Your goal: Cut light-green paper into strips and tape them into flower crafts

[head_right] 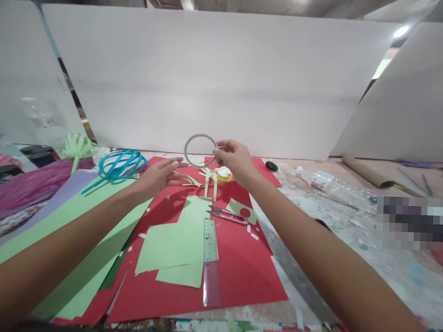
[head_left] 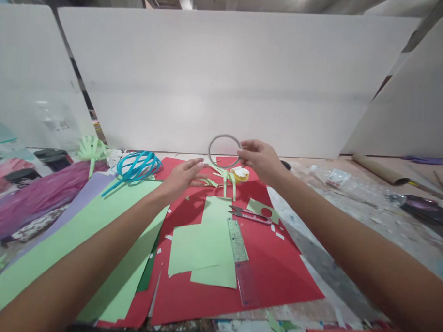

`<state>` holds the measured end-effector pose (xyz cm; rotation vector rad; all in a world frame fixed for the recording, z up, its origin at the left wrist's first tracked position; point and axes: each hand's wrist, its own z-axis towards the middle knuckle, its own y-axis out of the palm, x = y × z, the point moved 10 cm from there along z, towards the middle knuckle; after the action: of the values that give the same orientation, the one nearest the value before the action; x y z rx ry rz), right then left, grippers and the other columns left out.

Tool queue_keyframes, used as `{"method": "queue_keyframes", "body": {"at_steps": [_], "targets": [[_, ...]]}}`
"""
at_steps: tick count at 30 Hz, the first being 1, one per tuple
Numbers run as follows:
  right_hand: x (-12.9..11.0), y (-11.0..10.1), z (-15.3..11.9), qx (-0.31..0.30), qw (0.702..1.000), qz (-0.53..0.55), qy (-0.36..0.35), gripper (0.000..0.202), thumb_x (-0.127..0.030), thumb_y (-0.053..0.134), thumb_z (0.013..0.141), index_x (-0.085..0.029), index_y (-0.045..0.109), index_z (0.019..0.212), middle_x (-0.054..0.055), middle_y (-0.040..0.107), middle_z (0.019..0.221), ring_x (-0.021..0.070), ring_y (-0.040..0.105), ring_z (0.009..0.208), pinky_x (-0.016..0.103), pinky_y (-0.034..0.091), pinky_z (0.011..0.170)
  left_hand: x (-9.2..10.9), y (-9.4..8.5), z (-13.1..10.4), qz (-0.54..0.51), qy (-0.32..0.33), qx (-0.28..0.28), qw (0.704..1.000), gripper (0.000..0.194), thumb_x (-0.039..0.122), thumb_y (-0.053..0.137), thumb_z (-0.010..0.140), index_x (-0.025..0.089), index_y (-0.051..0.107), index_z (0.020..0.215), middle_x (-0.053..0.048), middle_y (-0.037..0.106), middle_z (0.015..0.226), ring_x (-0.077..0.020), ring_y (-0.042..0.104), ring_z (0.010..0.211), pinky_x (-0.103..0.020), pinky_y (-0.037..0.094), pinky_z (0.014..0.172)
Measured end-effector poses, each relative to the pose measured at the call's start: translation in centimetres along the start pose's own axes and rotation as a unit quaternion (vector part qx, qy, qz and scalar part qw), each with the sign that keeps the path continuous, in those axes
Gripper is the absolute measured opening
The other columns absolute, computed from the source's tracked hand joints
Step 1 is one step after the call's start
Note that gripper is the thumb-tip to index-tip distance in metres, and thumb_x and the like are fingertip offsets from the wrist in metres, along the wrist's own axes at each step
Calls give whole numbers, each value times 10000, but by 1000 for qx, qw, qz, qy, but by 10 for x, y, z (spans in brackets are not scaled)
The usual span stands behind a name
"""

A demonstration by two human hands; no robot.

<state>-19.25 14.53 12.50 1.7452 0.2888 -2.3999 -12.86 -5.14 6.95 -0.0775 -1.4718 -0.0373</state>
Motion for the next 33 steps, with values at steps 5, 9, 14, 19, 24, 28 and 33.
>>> {"method": "queue_keyframes", "body": {"at_steps": [5,9,14,19,24,28,33], "targets": [[32,21,-67,-67,987,97,112,297,-352,787,658,-188,589,807,-12,563,722,106,527,601,281,456,615,-15,33,-26,-24,-32,-64,997,325,455,691,779,182,665,954,-67,681,911,-152,658,786,-228,491,640],[37,3,-76,-50,991,60,113,269,-396,730,693,-191,569,760,-6,544,715,116,505,610,282,435,616,-10,28,-24,196,14,-97,976,334,494,571,841,200,699,935,-79,700,996,-193,662,851,-267,503,689],[28,-52,-35,22,997,24,76,166,-367,545,736,-213,486,713,-7,454,607,138,434,545,298,408,561,6,-21,26,464,87,59,879,325,421,534,840,202,696,1018,-85,704,1077,-254,632,989,-325,456,867],[41,-68,9,9,989,-104,103,388,-532,353,826,-206,545,739,-28,343,493,135,308,430,290,293,448,-17,-42,85,529,39,123,839,498,418,600,775,160,611,1201,-168,637,1228,-335,561,1144,-380,430,910],[56,-39,31,-87,913,-393,72,487,-546,711,630,-203,672,973,98,673,917,221,587,754,282,390,565,-45,-43,118,559,-13,103,823,207,356,666,707,180,719,802,-159,729,882,-339,646,899,-380,461,755],[68,-18,37,-143,833,-533,40,595,-541,724,605,-229,650,1107,114,677,1078,290,609,899,313,423,609,-42,-48,122,555,-9,112,824,146,293,629,723,174,707,687,-150,721,802,-318,650,804,-377,453,701],[77,-18,38,-135,831,-540,15,509,-546,766,542,-261,684,956,68,701,953,256,628,802,304,423,583,-12,-36,110,505,68,146,848,254,296,510,822,204,722,927,-105,730,955,-272,639,889,-356,452,776]]}}
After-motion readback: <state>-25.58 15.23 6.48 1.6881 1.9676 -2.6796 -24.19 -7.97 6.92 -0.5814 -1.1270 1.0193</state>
